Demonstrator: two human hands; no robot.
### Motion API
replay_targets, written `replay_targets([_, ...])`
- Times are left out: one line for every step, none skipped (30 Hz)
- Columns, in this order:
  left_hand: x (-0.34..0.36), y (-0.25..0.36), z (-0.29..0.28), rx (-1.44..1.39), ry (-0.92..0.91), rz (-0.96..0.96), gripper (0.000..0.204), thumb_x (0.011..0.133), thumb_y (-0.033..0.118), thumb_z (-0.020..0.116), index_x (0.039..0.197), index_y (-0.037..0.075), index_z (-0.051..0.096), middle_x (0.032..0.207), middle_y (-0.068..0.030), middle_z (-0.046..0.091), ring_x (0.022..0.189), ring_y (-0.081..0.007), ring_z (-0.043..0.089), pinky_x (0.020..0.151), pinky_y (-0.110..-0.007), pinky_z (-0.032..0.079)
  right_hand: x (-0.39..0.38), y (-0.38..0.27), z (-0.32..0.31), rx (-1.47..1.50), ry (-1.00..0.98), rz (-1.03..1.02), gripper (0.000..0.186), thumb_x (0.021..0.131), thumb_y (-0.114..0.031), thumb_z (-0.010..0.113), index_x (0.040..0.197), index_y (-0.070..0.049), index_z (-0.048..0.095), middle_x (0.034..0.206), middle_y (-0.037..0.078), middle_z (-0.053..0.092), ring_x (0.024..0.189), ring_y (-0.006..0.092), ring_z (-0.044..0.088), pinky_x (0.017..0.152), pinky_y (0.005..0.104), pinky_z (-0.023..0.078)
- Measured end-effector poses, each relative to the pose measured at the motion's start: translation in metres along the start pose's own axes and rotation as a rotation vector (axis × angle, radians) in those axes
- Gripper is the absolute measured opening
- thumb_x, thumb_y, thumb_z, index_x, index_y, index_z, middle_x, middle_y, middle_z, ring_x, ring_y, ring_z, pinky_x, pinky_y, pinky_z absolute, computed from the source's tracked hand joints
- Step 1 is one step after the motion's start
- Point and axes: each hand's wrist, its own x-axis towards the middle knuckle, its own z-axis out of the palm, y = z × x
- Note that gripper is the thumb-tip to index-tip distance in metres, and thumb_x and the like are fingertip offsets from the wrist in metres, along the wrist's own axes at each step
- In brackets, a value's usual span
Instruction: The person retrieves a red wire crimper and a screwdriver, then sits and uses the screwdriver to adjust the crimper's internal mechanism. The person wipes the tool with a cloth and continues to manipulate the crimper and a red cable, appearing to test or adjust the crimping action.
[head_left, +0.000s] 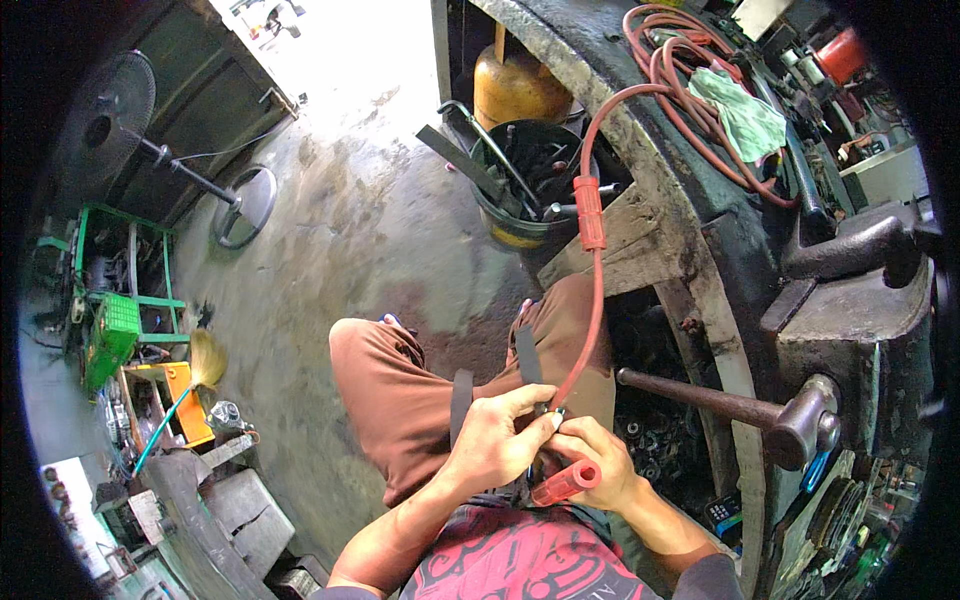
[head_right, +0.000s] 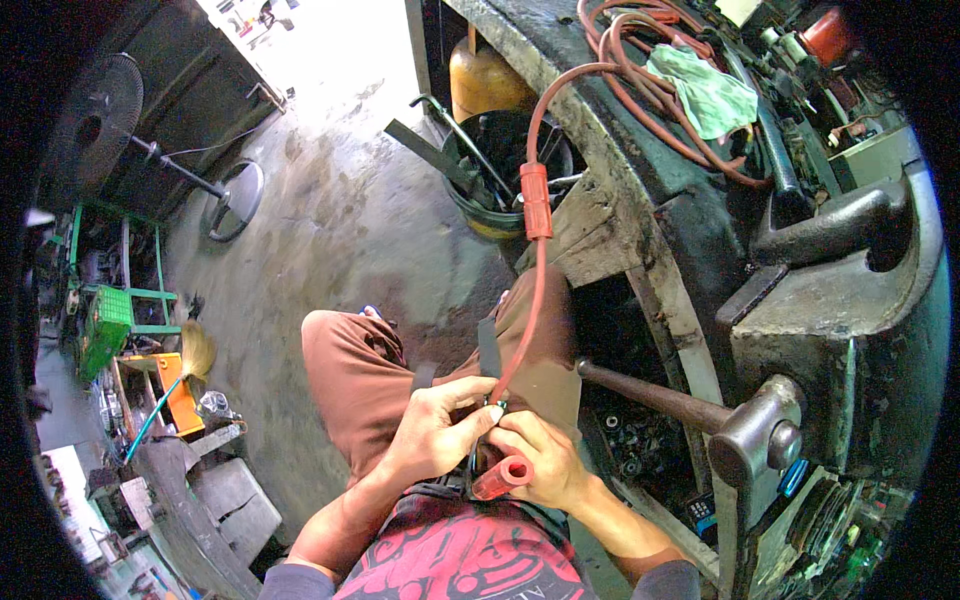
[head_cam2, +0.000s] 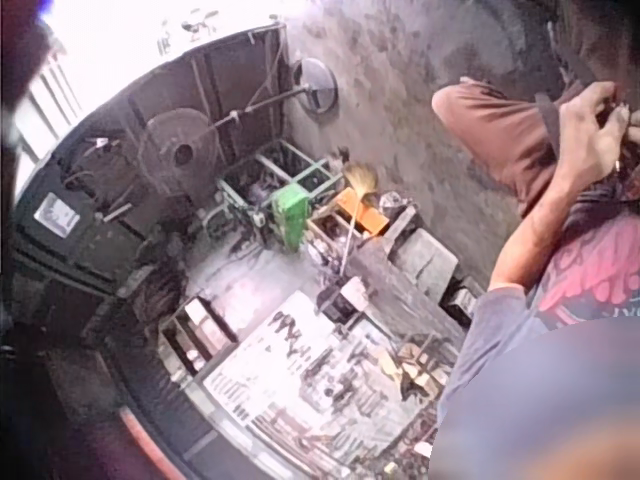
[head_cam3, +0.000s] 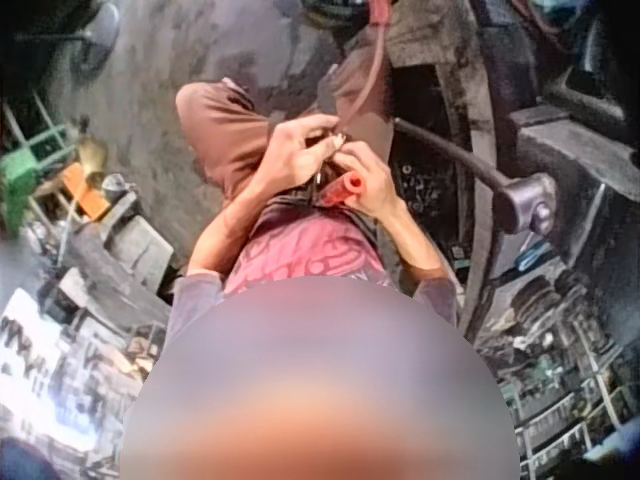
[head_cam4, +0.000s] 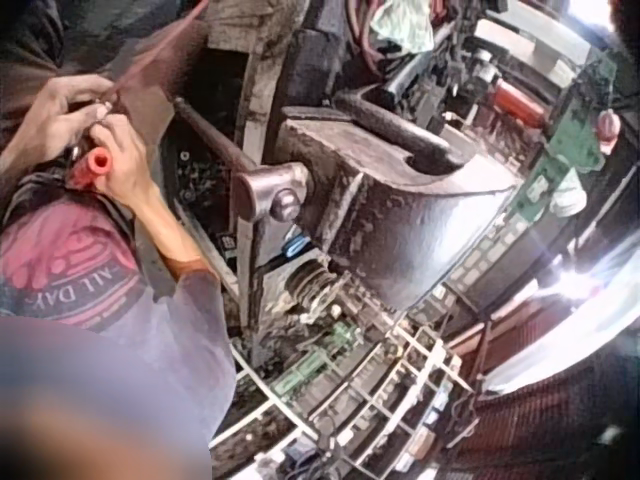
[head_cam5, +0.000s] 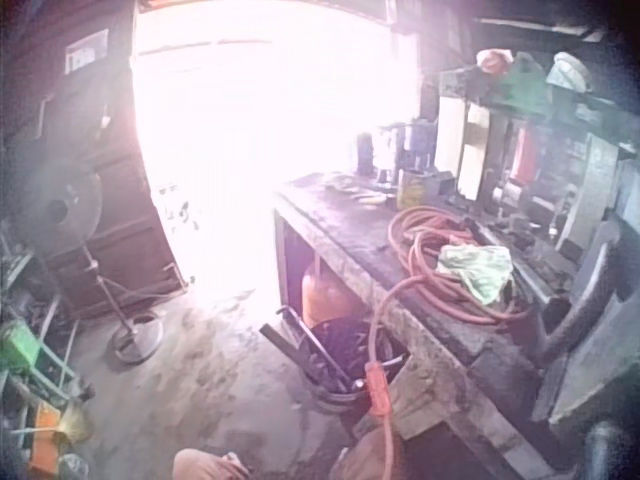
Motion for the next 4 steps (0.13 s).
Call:
replay_targets([-0.0006, 0.0000, 0.0002, -0.001, -0.004, -0.016, 0.029, 0.100, 0.004, 0.066, 0.127, -0.007, 0.067, 0.102, -0.0047, 0.073, 0.093, -0.0080, 0.064, 0.083, -0.027, 0.055, 0.0009, -0.0012, 0.0003, -0.005, 0.011, -0.006, 0.051, 0.065, -0.017, 0.088, 0.109, -0.005, 0.066, 0.103, 0.010, 0.062, 0.090, 0.0322, 0.068, 0.076, 0.0410, 0.057])
replay_targets([0.0001, -0.0001, 0.0004, 0.037, 0.005, 0.006, 0.030, 0.099, 0.004, 0.066, 0.128, -0.007, 0.067, 0.103, -0.0065, 0.073, 0.094, -0.0086, 0.065, 0.084, -0.028, 0.055, 0.0012, -0.0023, -0.0003, -0.007, 0.003, 0.007, 0.051, 0.065, -0.017, 0.088, 0.110, -0.005, 0.066, 0.103, 0.011, 0.062, 0.090, 0.0324, 0.068, 0.076, 0.0411, 0.057])
replay_targets([0.0011, -0.0001, -0.0006, 0.036, -0.005, 0.000, 0.031, 0.099, 0.004, 0.067, 0.129, -0.006, 0.067, 0.105, -0.0069, 0.074, 0.095, -0.0089, 0.065, 0.085, -0.028, 0.055, 0.0021, -0.0024, -0.0016, -0.002, -0.004, 0.023, 0.052, 0.065, -0.016, 0.088, 0.111, -0.005, 0.066, 0.104, 0.011, 0.062, 0.090, 0.0326, 0.068, 0.076, 0.0413, 0.057])
replay_targets([0.0014, -0.0003, -0.0025, 0.035, -0.016, -0.007, 0.032, 0.099, 0.005, 0.067, 0.130, -0.006, 0.067, 0.106, -0.0074, 0.074, 0.096, -0.0093, 0.065, 0.085, -0.028, 0.055, 0.0023, -0.0032, -0.0018, -0.011, -0.010, 0.017, 0.052, 0.065, -0.016, 0.088, 0.111, -0.005, 0.066, 0.104, 0.011, 0.062, 0.090, 0.0326, 0.068, 0.076, 0.0413, 0.057])
